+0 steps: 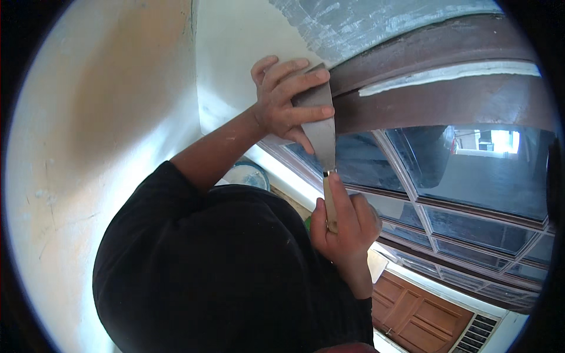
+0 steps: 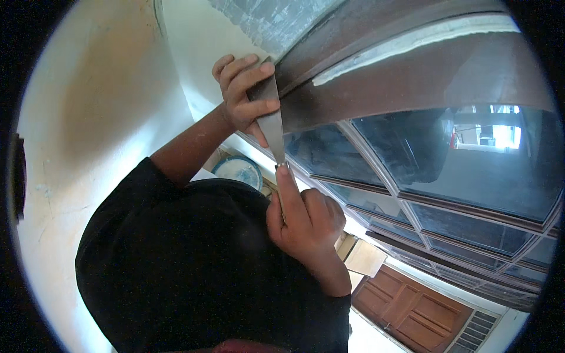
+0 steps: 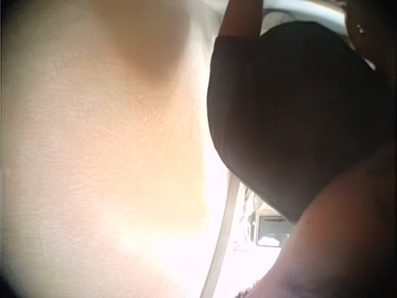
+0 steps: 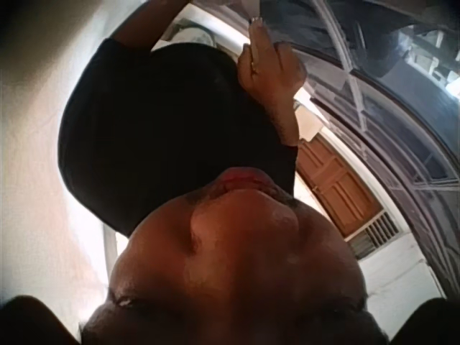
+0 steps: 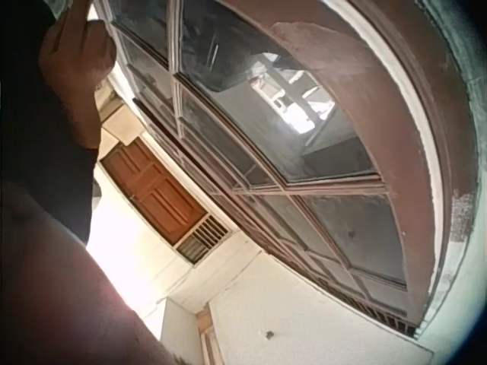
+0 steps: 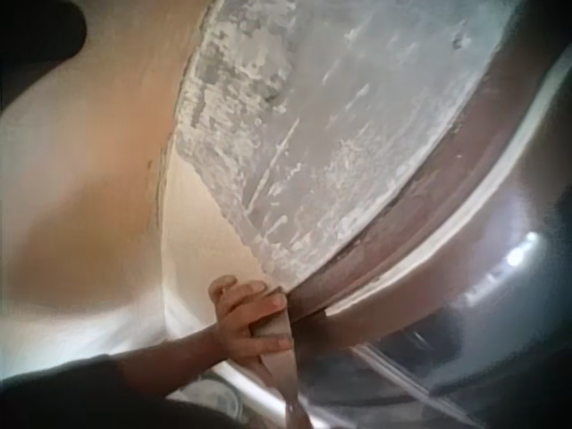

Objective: Applying and smoothing putty or plaster around window frame joints and wall corners with a putty knife.

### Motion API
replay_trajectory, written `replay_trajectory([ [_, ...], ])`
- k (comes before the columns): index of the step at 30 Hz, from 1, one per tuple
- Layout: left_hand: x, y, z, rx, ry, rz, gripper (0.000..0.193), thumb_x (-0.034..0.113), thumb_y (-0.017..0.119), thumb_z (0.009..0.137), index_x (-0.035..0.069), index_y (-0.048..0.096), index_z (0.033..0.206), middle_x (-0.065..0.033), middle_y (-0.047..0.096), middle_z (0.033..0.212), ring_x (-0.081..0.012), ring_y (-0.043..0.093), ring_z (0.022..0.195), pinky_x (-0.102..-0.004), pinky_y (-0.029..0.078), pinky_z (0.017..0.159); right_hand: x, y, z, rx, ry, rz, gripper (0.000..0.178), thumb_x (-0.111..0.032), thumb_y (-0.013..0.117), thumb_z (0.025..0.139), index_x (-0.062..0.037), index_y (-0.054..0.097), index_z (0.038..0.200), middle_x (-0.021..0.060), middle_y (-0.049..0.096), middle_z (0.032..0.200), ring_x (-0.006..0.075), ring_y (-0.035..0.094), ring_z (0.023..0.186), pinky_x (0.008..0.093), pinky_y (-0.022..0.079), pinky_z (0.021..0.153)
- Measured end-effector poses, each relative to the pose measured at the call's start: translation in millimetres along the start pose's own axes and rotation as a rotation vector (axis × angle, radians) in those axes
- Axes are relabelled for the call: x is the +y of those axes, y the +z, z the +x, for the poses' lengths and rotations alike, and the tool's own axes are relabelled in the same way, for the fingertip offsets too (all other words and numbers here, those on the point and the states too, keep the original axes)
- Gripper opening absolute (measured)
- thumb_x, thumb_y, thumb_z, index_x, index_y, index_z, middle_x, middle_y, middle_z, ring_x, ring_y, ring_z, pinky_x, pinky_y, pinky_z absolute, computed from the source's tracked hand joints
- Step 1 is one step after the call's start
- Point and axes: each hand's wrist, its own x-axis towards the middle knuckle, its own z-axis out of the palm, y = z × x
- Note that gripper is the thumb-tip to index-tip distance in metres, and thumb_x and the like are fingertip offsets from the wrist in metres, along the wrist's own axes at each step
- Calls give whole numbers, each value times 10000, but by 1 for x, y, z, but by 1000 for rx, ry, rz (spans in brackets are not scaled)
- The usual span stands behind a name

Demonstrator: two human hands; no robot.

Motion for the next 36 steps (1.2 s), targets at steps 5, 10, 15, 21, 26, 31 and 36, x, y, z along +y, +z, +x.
replay_trajectory([
  [5, 2, 6, -6, 25, 7, 15, 615, 826, 252, 833, 449, 632, 1135, -16, 605, 1318, -266, 459, 1228, -491, 157, 1067, 1, 9, -5, 43, -15, 6, 401, -111, 687, 779, -1, 678, 1164, 18, 429, 623, 115, 421, 444, 273, 368, 412],
  [10, -3, 4, -1, -13, 97, 104, 612, 767, 140, 894, 343, 553, 1051, -132, 614, 1252, -334, 492, 1206, -499, 249, 1015, -3, 4, -3, 77, -67, -39, 402, -96, 671, 769, -7, 685, 1161, 0, 371, 610, 108, 410, 443, 264, 357, 403],
  [15, -10, 5, -2, 3, 108, 81, 590, 725, 132, 925, 319, 560, 944, -168, 621, 1236, -345, 499, 1197, -497, 251, 1005, -4, 5, 2, 45, -26, -32, 413, -91, 657, 768, -7, 681, 1171, -2, 355, 614, 106, 398, 440, 262, 353, 399],
  [21, -6, 8, -5, 45, 36, 20, 559, 773, 244, 875, 458, 611, 1156, -34, 623, 1297, -257, 476, 1210, -479, 186, 1036, -4, 4, -3, 36, -13, -11, 411, -88, 655, 773, -4, 678, 1175, -2, 358, 608, 101, 395, 437, 262, 356, 400],
  [26, -7, 5, -7, 12, 28, 34, 551, 772, 246, 875, 465, 621, 1137, -30, 624, 1299, -255, 470, 1222, -478, 171, 1044, -7, 4, 2, 24, -6, -9, 406, -94, 660, 784, 6, 673, 1177, 2, 381, 612, 99, 399, 440, 264, 364, 405],
  [31, -4, 7, -5, 21, 30, 57, 544, 769, 245, 877, 472, 645, 1096, -20, 638, 1280, -250, 460, 1235, -468, 162, 1049, -8, 4, 2, 63, 28, 29, 404, -94, 662, 789, 22, 669, 1176, 6, 398, 605, 104, 407, 441, 268, 373, 410],
  [36, -3, 4, -5, -4, 24, 41, 551, 766, 233, 882, 472, 662, 1064, -14, 635, 1292, -243, 445, 1242, -464, 158, 1049, -10, 1, 1, 51, 30, 19, 415, -87, 658, 792, 24, 660, 1193, 12, 413, 607, 104, 426, 448, 260, 380, 417],
])
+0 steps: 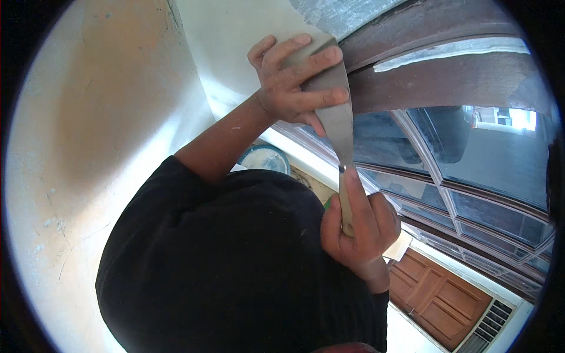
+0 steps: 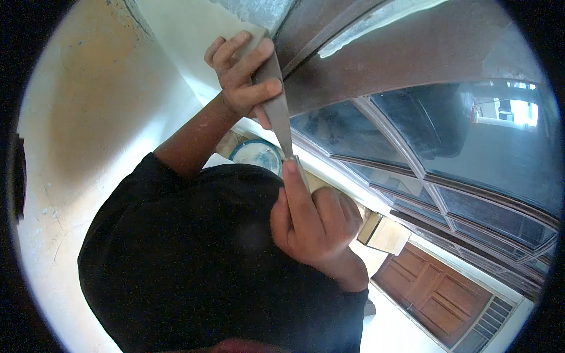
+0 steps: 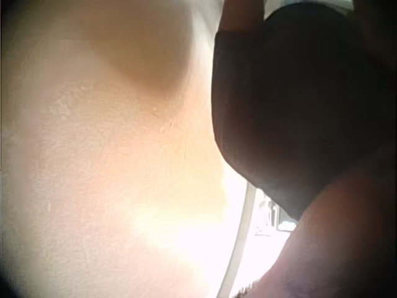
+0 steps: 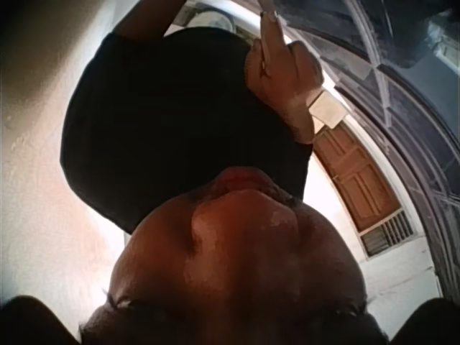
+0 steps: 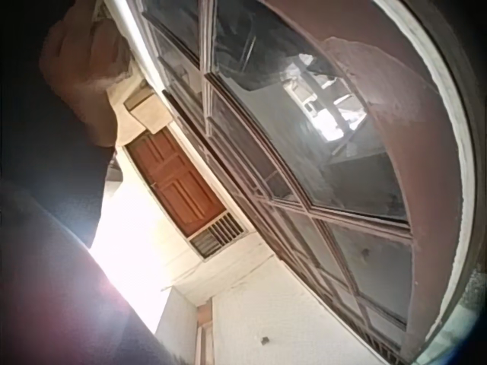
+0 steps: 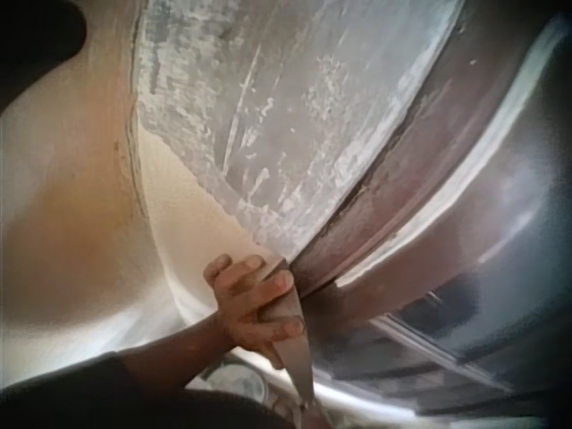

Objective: Applying and smoothing putty or plaster around window frame joints and wall corners with a putty knife.

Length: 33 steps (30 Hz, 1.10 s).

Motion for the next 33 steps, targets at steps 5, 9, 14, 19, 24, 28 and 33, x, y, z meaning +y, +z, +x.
replay_trajectory([
  [5, -1, 2, 0, 8, 2, 9, 560, 769, 221, 884, 473, 662, 1059, -16, 638, 1281, -247, 450, 1231, -460, 170, 1035, 0, 2, -3, -6, -16, 25, 425, -86, 653, 797, 26, 651, 1207, 12, 419, 609, 102, 441, 451, 261, 396, 424],
  [9, -5, 3, -1, 18, 28, 22, 569, 770, 201, 886, 476, 654, 1064, -15, 636, 1277, -248, 452, 1229, -459, 179, 1029, -2, -1, -3, -5, 21, 32, 418, -85, 649, 799, 26, 655, 1201, 11, 414, 610, 97, 434, 447, 263, 399, 420],
  [14, -5, 2, 0, 23, 21, 16, 563, 765, 200, 890, 476, 651, 1063, -15, 630, 1283, -247, 451, 1231, -456, 182, 1031, -2, -2, 0, -48, 46, 46, 421, -85, 654, 791, 23, 658, 1198, 11, 411, 611, 95, 434, 446, 262, 405, 417],
  [19, -5, 3, -1, 30, 19, 22, 546, 750, 199, 902, 476, 648, 1050, -16, 620, 1298, -244, 452, 1230, -449, 189, 1033, -1, -1, 1, -9, -6, 19, 411, -92, 660, 786, 14, 672, 1183, 7, 400, 608, 93, 427, 442, 264, 401, 411],
  [24, -4, 3, -4, 34, 9, 15, 535, 733, 187, 915, 479, 637, 1054, -16, 603, 1325, -244, 452, 1228, -448, 192, 1032, -3, 0, 1, 7, 4, 45, 415, -81, 658, 782, 7, 672, 1187, 11, 397, 607, 104, 429, 438, 272, 404, 414],
  [28, -7, 2, 1, 7, 44, 50, 533, 729, 183, 918, 479, 635, 1049, -10, 600, 1327, -244, 456, 1221, -452, 197, 1027, -4, 1, -3, 50, 21, 39, 414, -74, 655, 779, 6, 674, 1186, 15, 399, 599, 110, 425, 435, 281, 400, 413],
  [33, -6, 4, -2, 20, 22, 61, 511, 723, 187, 921, 497, 633, 1028, -1, 607, 1315, -242, 449, 1226, -456, 193, 1023, -3, 1, -2, 33, 21, 50, 422, -74, 655, 778, 19, 666, 1189, 13, 406, 594, 105, 422, 437, 283, 391, 411],
])
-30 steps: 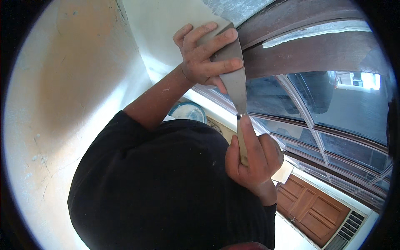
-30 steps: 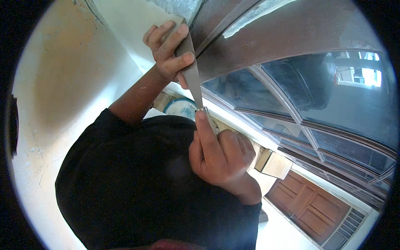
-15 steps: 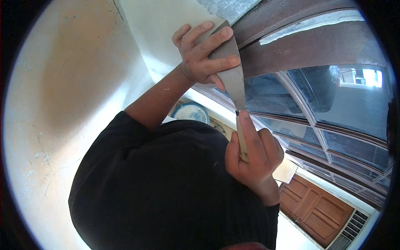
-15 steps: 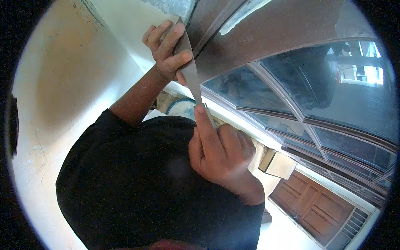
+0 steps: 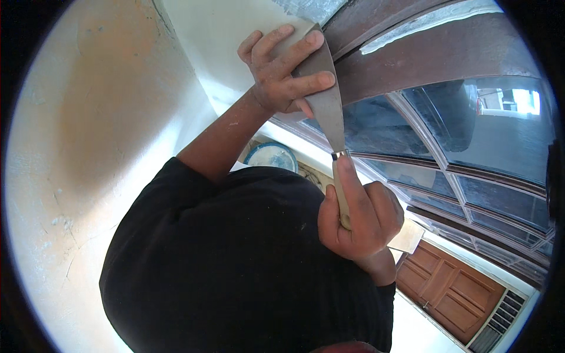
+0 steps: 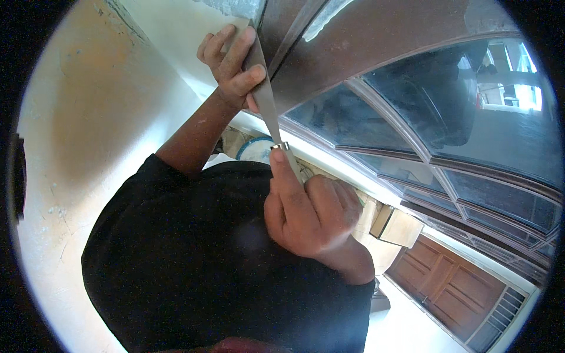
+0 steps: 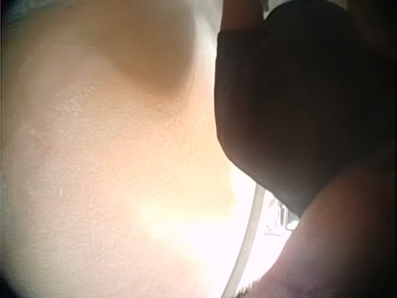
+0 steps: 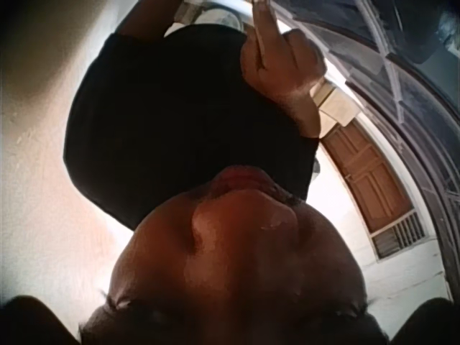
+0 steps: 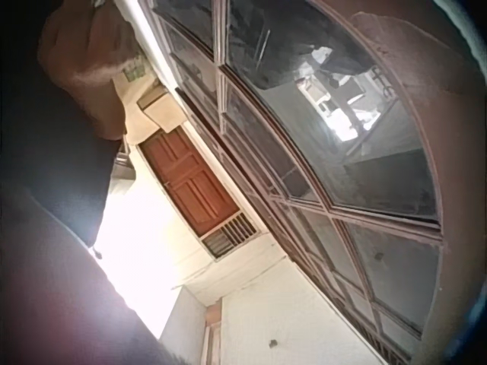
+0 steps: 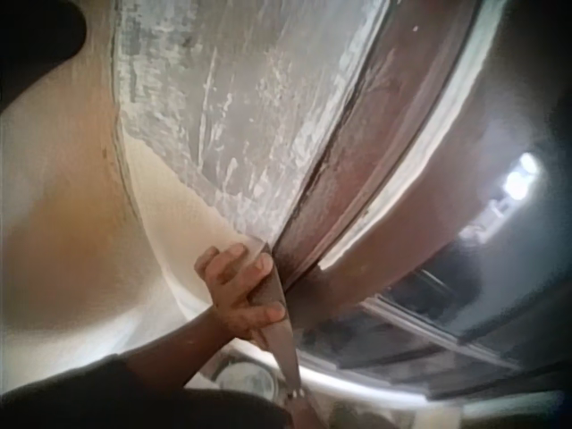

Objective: Applying and smoothing putty or plaster around window frame joints and wall corners with a putty knife.

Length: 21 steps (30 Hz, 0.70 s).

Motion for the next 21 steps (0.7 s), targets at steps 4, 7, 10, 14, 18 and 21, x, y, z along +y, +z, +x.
replay_trajectory([
  [4, 3, -3, 1, -34, 0, 15, 511, 727, 182, 917, 508, 627, 1039, 0, 605, 1317, -241, 445, 1229, -454, 192, 1023, -2, -1, 0, 3, 30, 13, 435, -77, 657, 776, 22, 658, 1200, 10, 403, 596, 105, 419, 438, 273, 381, 413],
  [7, 0, -2, 2, -11, 12, -3, 511, 727, 182, 917, 510, 624, 1054, 2, 603, 1318, -240, 443, 1231, -453, 192, 1025, 1, 0, -1, -2, 9, 31, 446, -72, 655, 776, 19, 652, 1213, 12, 404, 596, 105, 421, 440, 268, 373, 414],
  [10, 7, -4, 0, -36, -63, -35, 509, 728, 182, 916, 515, 619, 1064, 3, 601, 1319, -238, 438, 1234, -453, 188, 1028, -2, -2, 1, -23, 29, 29, 439, -65, 653, 775, 21, 656, 1206, 14, 406, 595, 104, 425, 443, 267, 377, 417],
  [14, 2, -3, 1, -23, -10, -17, 525, 731, 178, 914, 504, 629, 1060, 3, 610, 1305, -240, 444, 1231, -458, 186, 1034, -2, 1, -1, 10, 11, 26, 444, -63, 652, 776, 23, 652, 1211, 17, 408, 596, 105, 431, 449, 270, 373, 416],
  [18, 0, -1, 2, 1, 2, -36, 533, 734, 184, 913, 495, 638, 1058, 9, 621, 1290, -242, 448, 1230, -465, 189, 1039, -2, 0, -2, 15, 9, 9, 418, -63, 651, 775, 25, 668, 1184, 13, 406, 594, 112, 430, 440, 277, 383, 415],
  [21, 4, -4, 1, -26, -19, -16, 534, 734, 189, 913, 493, 641, 1060, 10, 625, 1286, -243, 451, 1228, -465, 193, 1039, 0, 0, 0, 2, 14, 5, 415, -64, 653, 774, 24, 671, 1179, 13, 403, 591, 117, 429, 435, 280, 388, 416],
])
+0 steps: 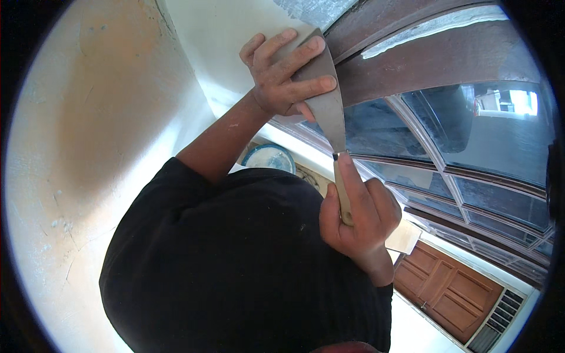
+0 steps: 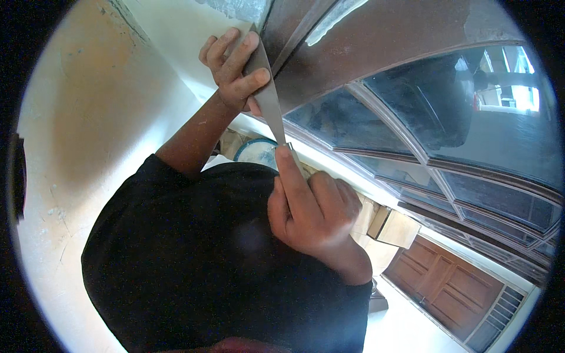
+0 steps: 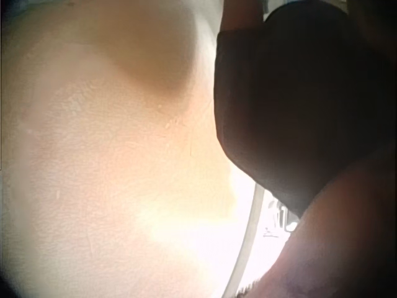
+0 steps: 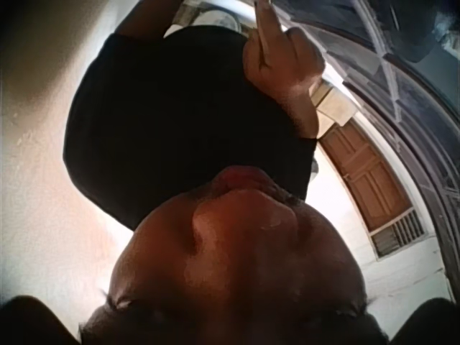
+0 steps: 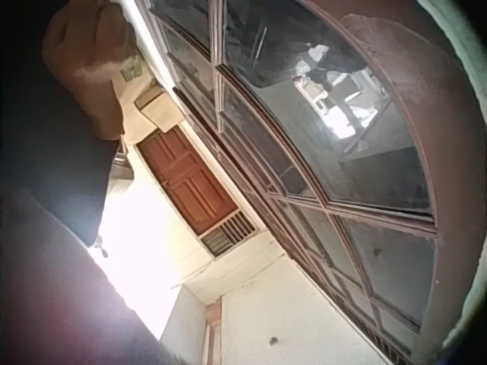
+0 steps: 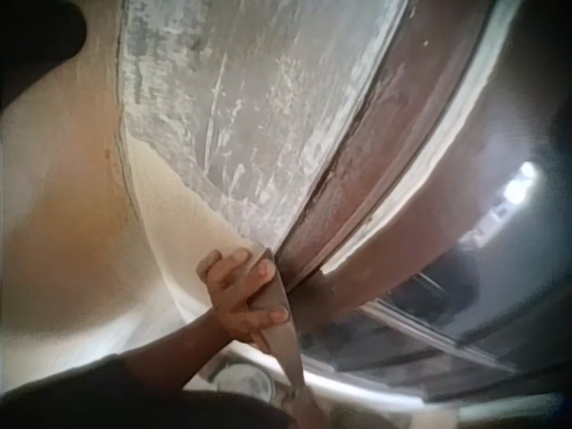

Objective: Applying and smoothing putty or plaster around window frame joints and wall corners with a putty knife.

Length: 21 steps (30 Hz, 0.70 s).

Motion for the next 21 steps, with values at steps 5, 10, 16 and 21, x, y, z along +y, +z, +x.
replay_trajectory([
  [5, -1, 0, -2, 15, 9, 3, 533, 733, 195, 913, 484, 645, 1054, 11, 626, 1288, -243, 452, 1228, -465, 201, 1030, 1, 2, -2, 27, -33, -10, 428, -68, 662, 769, 24, 666, 1188, 16, 401, 593, 121, 429, 438, 279, 388, 420],
  [10, -3, 2, 1, -5, 22, 21, 522, 728, 196, 917, 488, 633, 1073, 14, 623, 1295, -241, 451, 1233, -465, 209, 1018, 2, 4, -5, 40, -12, 0, 444, -36, 669, 737, 53, 649, 1171, 104, 604, 684, 145, 472, 452, 258, 352, 419],
  [16, -4, -1, 0, -3, -11, -8, 496, 718, 195, 923, 510, 613, 1092, 21, 619, 1302, -231, 441, 1245, -457, 196, 1024, -4, 3, -4, -7, -32, -7, 448, -32, 665, 744, 67, 635, 1180, 157, 678, 820, 147, 478, 465, 267, 368, 421],
  [21, -3, 1, 2, -10, 8, 7, 491, 719, 200, 920, 519, 612, 1099, 25, 612, 1315, -220, 429, 1249, -449, 196, 1020, 0, 9, -7, 55, -9, -8, 416, -79, 661, 783, 23, 669, 1186, 3, 388, 601, 99, 396, 436, 258, 365, 408],
])
